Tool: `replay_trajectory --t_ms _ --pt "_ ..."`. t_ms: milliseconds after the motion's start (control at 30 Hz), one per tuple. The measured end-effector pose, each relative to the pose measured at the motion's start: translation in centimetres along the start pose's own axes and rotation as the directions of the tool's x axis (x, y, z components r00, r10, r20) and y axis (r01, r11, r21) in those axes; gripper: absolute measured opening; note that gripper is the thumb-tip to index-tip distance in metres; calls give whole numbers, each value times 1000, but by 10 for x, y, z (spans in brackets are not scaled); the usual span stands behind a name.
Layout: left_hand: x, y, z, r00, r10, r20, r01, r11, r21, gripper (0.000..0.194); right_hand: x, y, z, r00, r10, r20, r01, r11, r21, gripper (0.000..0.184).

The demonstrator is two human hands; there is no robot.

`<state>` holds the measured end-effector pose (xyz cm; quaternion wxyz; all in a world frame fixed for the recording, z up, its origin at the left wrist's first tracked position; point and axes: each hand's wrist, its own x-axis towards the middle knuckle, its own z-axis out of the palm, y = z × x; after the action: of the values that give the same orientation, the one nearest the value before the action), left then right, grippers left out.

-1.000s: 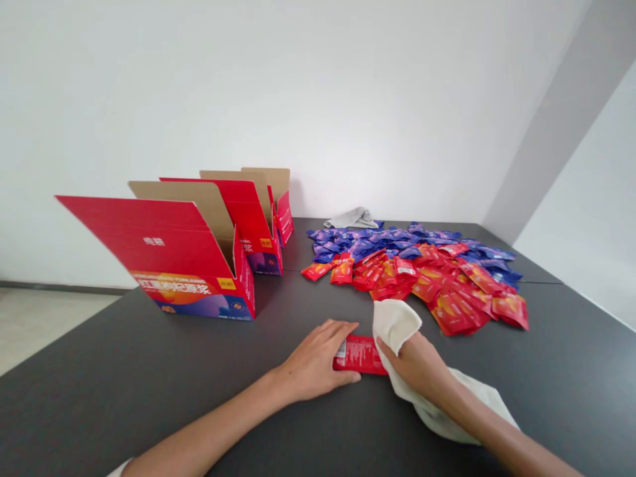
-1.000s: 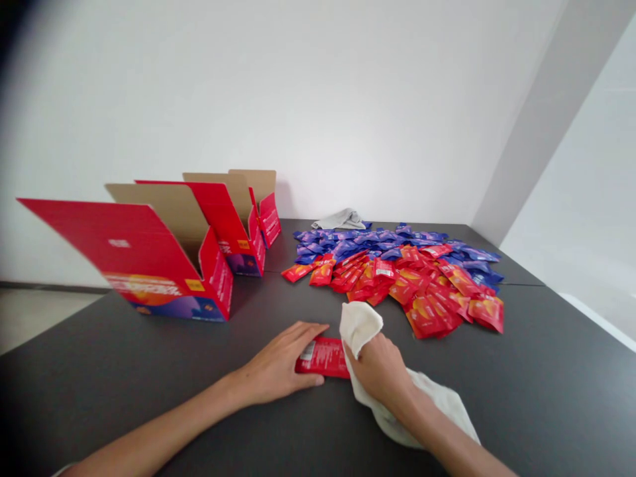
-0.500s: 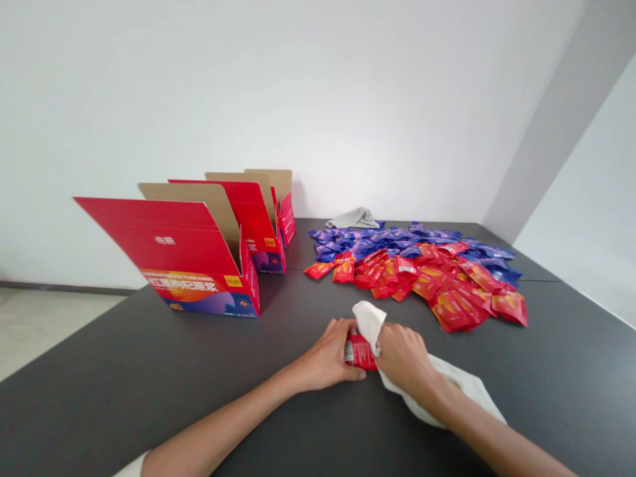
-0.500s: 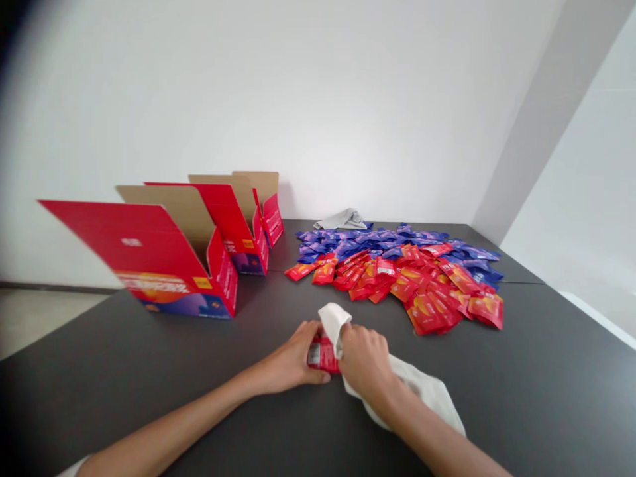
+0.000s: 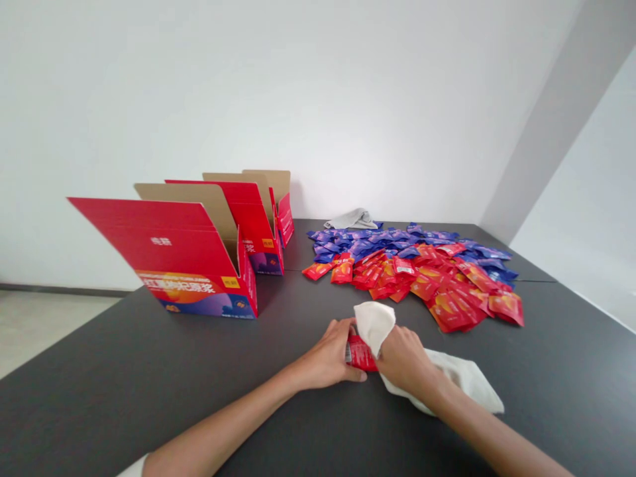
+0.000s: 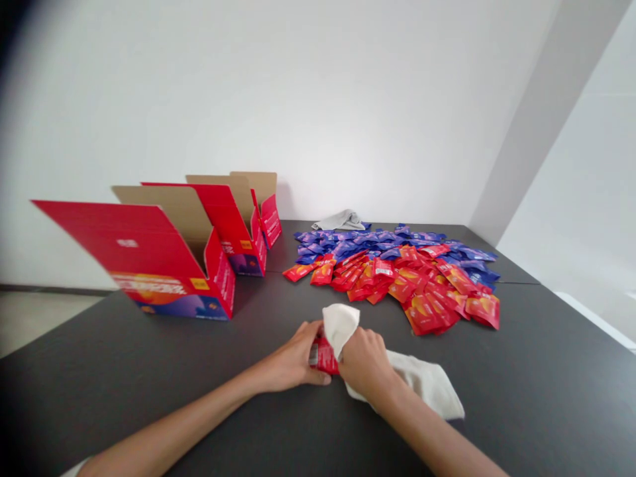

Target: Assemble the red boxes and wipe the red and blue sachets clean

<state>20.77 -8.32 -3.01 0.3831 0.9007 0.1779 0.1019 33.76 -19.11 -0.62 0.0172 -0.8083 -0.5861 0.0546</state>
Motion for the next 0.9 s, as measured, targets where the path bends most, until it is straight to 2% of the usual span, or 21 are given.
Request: replay_trajectory --t_ms 67,100,133,200,267,400,433,567,600,733,767,800,900 --pt "0 1 0 995 93 26 -93 996 2 61 0 -3 2 992 -127 2 127 992 9 19" --pt "0 1 1 993 117 28 -117 993 -2 56 -1 -4 3 989 -147 0 147 989 8 19" --pt "0 1 1 994 111 22 -111 994 -7 56 -1 -3 4 992 -129 -4 129 992 4 20" --pt "0 0 1 999 35 -1 -35 999 -18 67 0 0 4 999 -35 -18 35 999 -16 22" --pt "0 0 0 1000 -28 -7 28 999 -19 75 0 3 3 1000 9 -19 -9 1000 -29 23" --pt "1 2 -1 995 92 28 -92 996 -21 61 -1 5 4 988 -154 -21 154 988 -4 22" --pt "1 2 -1 994 104 30 -103 994 -22 59 -1 6 4 987 -159 -27 159 987 -6 22" --pt "1 0 1 999 -43 -8 43 999 -12 75 1 8 5 999 19 -27 -20 998 -52 22" --pt "1 0 2 999 -47 -18 47 999 -13 78 1 7 6 999 25 -20 -26 998 -53 22" --pt "1 -1 3 992 124 4 -124 992 -18 54 0 0 7 984 -174 -40 173 985 -9 23" --pt "1 -1 3 991 132 13 -131 991 -15 51 0 0 7 982 -181 -48 181 984 -9 23" --pt "1 -1 3 994 106 16 -106 994 -10 52 1 2 7 987 -150 -54 149 989 -18 23" --pt "1 -3 3 999 -33 -4 33 999 11 73 1 10 6 999 27 -36 -29 998 -58 23"
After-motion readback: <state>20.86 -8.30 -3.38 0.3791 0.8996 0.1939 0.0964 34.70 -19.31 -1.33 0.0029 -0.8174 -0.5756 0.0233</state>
